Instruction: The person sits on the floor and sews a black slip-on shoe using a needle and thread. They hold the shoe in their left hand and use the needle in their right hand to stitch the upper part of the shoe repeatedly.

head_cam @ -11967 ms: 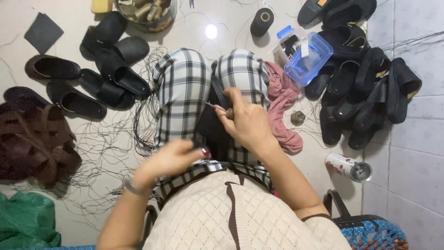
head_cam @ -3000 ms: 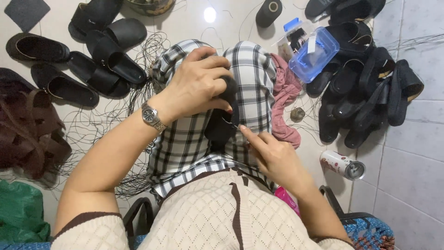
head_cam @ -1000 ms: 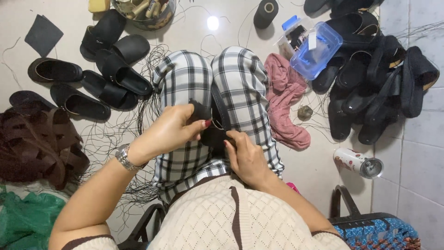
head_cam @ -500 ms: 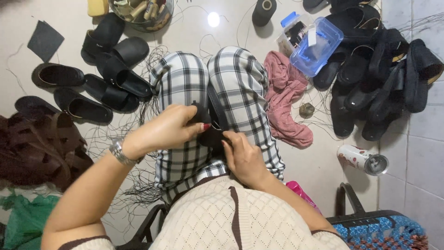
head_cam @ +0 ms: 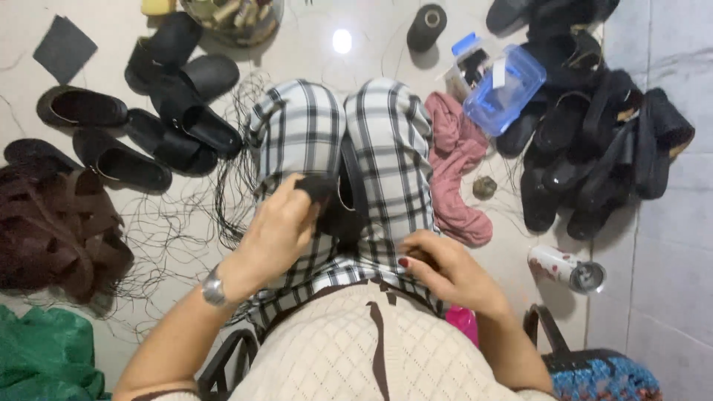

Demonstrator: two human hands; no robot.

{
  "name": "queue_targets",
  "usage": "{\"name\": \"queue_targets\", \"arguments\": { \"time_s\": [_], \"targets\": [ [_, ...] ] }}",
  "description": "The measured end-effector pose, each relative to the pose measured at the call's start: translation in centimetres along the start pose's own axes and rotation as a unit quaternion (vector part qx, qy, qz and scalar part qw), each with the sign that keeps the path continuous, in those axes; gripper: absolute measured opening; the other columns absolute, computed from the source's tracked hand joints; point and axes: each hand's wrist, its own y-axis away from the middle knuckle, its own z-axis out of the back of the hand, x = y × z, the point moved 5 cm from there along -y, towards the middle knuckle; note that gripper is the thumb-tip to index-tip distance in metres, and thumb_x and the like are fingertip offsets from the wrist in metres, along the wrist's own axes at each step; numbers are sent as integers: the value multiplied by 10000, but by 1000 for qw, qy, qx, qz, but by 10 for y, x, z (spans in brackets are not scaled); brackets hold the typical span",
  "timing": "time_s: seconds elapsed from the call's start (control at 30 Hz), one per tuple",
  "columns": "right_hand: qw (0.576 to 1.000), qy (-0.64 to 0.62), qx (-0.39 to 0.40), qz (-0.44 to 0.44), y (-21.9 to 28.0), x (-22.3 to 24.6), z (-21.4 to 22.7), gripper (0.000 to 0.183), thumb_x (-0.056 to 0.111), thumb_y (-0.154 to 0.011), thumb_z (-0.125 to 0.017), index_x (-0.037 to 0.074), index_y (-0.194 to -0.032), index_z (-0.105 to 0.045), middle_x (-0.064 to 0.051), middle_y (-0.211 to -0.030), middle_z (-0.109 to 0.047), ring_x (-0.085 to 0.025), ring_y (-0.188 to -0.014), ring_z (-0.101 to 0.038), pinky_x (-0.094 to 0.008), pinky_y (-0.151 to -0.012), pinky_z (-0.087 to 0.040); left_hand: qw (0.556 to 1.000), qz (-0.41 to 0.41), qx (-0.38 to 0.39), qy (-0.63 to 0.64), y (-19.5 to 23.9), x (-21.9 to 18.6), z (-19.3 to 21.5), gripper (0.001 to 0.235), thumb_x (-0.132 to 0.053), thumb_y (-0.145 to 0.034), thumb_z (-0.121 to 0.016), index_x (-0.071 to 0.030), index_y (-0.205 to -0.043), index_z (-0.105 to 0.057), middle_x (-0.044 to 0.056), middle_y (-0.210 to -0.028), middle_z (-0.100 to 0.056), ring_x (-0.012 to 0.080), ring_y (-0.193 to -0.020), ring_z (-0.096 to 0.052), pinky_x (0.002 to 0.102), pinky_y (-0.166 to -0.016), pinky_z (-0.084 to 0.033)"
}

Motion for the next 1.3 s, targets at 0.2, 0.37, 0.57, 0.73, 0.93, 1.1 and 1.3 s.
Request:
{"name": "queue_targets", "arguments": {
  "time_s": [0.2, 0.37, 0.57, 0.73, 0.93, 1.1, 1.3],
  "targets": [
    [968, 103, -224, 39, -22, -22, -13, 284, 278, -848, -813, 148, -1091, -747, -51, -971, -649, -260, -863, -688, -375, -761, -575, 998, 0, -49, 42, 5, -9, 9, 99, 56, -919, -545, 21, -934, -637, 157, -922, -624, 406, -881, -653, 457, -722, -543],
    [919, -374, -89, 84, -30, -68, -23, 117, 81, -799, -768, -4, -748, -706, -196, -888, -617, -262, -771, -606, -367, -723, -496, 993, 53, -27, 103, 9, -5, 3, 126, -113, -942, -670, -5, -893, -712, 126, -800, -680, 322, -759, -697, 364, -632, -553],
    [946, 320, 50, 33, -47, 41, 36, 81, 156, -759, -707, 80, -738, -692, -88, -582, -656, -306, -528, -655, -402, -457, -485, 999, -10, -1, -34, 8, -8, -6, 127, -36, -937, -609, -8, -821, -651, 129, -960, -663, 352, -691, -670, 400, -561, -530],
    [868, 481, -66, 102, -52, 22, -6, 103, 82, -829, -670, 172, -866, -706, 27, -570, -625, -154, -498, -636, -271, -430, -469, 992, -65, -34, -108, 17, 13, -27, 106, 39, -823, -666, -6, -730, -646, 142, -1017, -662, 345, -654, -671, 402, -521, -515],
    [821, 409, -385, 98, 21, -3, 91, 146, -24, -1006, -650, 45, -975, -775, -112, -891, -720, -240, -714, -596, -340, -664, -477, 909, -91, -203, -351, 40, 60, 29, 122, -12, -693, -718, -44, -811, -714, 153, -994, -704, 260, -781, -622, 371, -706, -498],
    [650, 573, -499, -39, 53, 16, 139, 397, -234, -828, -720, -143, -1211, -678, -273, -1117, -717, -406, -940, -671, -452, -874, -539, 772, 145, -195, -588, 58, 82, 90, 110, -18, -943, -816, -56, -896, -725, 140, -1249, -623, 273, -1261, -503, 438, -1186, -324],
    [960, 45, -266, 74, -34, -1, 8, 610, -185, -632, -757, 78, -1183, -755, -115, -1097, -777, -351, -1078, -705, -435, -935, -556, 991, -110, -22, -71, 0, -7, 9, 50, 42, -806, -708, 90, -819, -704, 299, -1295, -630, 470, -827, -695, 528, -676, -568]
  ]
}}
